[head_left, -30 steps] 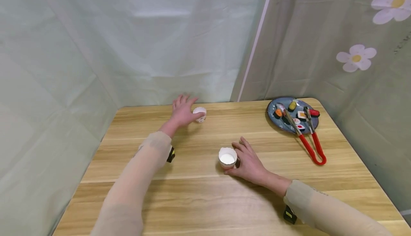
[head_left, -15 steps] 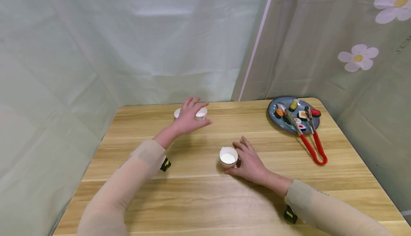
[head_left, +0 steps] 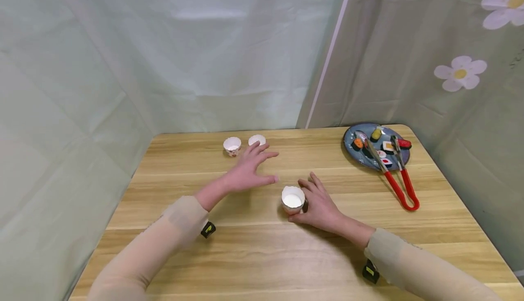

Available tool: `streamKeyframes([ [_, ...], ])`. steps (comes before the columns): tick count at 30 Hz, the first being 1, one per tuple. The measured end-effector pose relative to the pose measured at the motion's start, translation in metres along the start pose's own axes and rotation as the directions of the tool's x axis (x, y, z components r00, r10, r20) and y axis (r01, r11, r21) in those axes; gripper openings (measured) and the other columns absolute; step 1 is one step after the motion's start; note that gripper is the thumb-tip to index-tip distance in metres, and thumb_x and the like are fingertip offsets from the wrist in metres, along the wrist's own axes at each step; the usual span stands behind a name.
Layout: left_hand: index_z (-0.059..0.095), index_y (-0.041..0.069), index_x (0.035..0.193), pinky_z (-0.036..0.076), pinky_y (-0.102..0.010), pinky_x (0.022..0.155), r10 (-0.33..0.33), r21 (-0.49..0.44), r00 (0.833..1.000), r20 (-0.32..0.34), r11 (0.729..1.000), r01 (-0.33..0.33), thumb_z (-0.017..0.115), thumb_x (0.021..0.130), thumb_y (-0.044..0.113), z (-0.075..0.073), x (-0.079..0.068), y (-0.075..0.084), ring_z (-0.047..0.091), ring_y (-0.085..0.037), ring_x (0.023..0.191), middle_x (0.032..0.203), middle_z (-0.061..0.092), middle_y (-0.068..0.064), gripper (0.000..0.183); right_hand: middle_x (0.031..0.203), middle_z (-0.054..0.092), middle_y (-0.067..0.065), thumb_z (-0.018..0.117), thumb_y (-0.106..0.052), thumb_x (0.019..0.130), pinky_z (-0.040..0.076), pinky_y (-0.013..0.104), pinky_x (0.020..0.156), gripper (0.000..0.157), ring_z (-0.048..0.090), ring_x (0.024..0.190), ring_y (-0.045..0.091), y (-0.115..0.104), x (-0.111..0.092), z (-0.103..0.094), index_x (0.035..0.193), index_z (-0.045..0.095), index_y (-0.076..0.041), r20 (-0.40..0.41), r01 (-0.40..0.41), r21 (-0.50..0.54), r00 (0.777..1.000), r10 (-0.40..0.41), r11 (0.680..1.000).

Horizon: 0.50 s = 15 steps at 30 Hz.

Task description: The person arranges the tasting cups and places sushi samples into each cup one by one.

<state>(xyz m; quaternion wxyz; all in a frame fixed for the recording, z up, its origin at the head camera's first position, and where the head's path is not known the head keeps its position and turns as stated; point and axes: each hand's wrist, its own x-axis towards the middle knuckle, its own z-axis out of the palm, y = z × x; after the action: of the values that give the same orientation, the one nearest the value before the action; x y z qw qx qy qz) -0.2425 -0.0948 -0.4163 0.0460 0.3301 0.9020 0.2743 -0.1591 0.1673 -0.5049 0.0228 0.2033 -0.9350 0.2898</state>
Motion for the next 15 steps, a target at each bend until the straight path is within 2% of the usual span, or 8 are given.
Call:
streamKeyframes([
  [4, 0.047, 0.021, 0.154, 0.011, -0.069, 0.117, 0.027, -0.018, 0.999, 0.021, 0.999, -0.027, 0.074, 0.088, 0.056, 0.009, -0.008, 0.004, 0.005, -0.037, 0.155, 0.168, 0.022, -0.009, 0.078, 0.153, 0.047, 0.019, 0.094, -0.052, 0.065, 0.016, 0.061, 0.121, 0.08, 0.012, 0.153, 0.041, 0.002, -0.001, -0.002, 0.125, 0.068, -0.007, 0.013, 0.018, 0.001, 1.0, -0.018, 1.0],
  [9, 0.049, 0.022, 0.152, 0.01, -0.067, 0.118, 0.04, -0.053, 0.998, 0.053, 0.998, -0.037, 0.077, 0.087, 0.054, 0.019, -0.017, 0.009, 0.002, -0.034, 0.156, 0.168, 0.021, -0.01, 0.078, 0.155, 0.046, 0.016, 0.093, -0.055, 0.066, 0.017, 0.062, 0.12, 0.075, 0.011, 0.154, 0.038, 0.003, -0.003, -0.004, 0.121, 0.068, -0.011, 0.022, 0.02, 0.032, 1.0, -0.021, 0.999],
  [15, 0.05, 0.023, 0.15, 0.013, -0.065, 0.119, 0.022, -0.059, 0.996, 0.09, 0.998, -0.017, 0.08, 0.083, 0.054, 0.03, -0.023, 0.012, 0.003, -0.032, 0.156, 0.169, 0.02, -0.006, 0.08, 0.155, 0.046, 0.014, 0.094, -0.052, 0.067, 0.015, 0.064, 0.12, 0.084, 0.009, 0.155, 0.036, 0.001, -0.002, -0.007, 0.132, 0.064, -0.008, 0.018, 0.003, 0.101, 1.0, -0.005, 0.995],
])
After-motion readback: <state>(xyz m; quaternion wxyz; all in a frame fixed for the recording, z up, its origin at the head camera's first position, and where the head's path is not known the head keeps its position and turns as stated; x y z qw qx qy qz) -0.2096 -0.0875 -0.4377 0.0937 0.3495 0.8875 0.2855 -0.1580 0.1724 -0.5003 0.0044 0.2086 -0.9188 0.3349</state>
